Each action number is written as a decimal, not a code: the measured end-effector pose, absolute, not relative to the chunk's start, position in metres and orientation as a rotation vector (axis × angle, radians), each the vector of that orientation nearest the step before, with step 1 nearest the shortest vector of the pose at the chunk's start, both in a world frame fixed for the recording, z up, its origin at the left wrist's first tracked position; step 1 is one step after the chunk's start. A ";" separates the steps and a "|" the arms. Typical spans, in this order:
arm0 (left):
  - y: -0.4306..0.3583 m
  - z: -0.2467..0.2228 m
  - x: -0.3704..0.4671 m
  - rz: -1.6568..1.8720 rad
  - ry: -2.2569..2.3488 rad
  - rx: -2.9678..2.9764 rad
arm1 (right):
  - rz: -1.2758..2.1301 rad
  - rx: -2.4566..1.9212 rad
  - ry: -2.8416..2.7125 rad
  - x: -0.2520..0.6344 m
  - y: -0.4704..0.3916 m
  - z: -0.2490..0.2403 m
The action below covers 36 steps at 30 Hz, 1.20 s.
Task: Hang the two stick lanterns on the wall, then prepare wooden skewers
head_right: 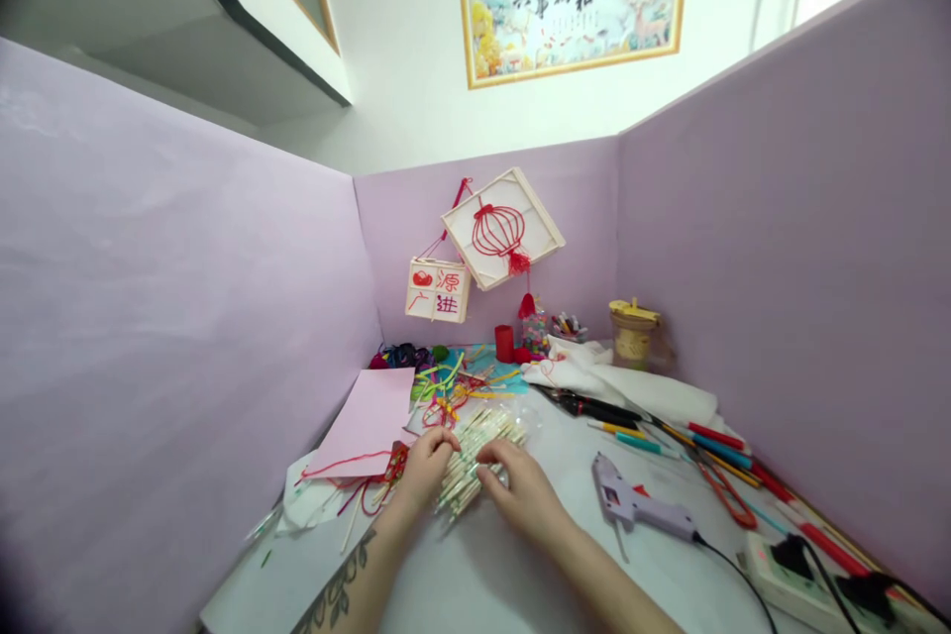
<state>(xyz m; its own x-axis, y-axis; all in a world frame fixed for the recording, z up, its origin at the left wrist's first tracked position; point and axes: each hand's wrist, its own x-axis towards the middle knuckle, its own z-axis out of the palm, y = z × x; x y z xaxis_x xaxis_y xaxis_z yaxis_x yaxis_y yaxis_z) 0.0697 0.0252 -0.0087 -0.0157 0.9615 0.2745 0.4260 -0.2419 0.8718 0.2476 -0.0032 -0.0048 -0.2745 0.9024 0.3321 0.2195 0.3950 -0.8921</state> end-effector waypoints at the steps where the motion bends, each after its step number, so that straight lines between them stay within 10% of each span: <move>1: 0.025 -0.011 0.069 1.213 1.475 1.784 | 0.839 -1.017 -1.829 0.249 -0.003 -0.011; 12: 0.023 -0.016 0.064 1.014 1.585 2.071 | 0.646 -1.217 -1.673 0.255 0.017 -0.028; 23: 0.002 -0.008 0.088 0.247 1.733 2.341 | 0.886 -1.122 -1.163 0.277 0.011 -0.006; 36: 0.004 0.003 0.093 0.228 1.946 2.153 | 1.448 -1.107 -0.700 0.276 0.029 -0.020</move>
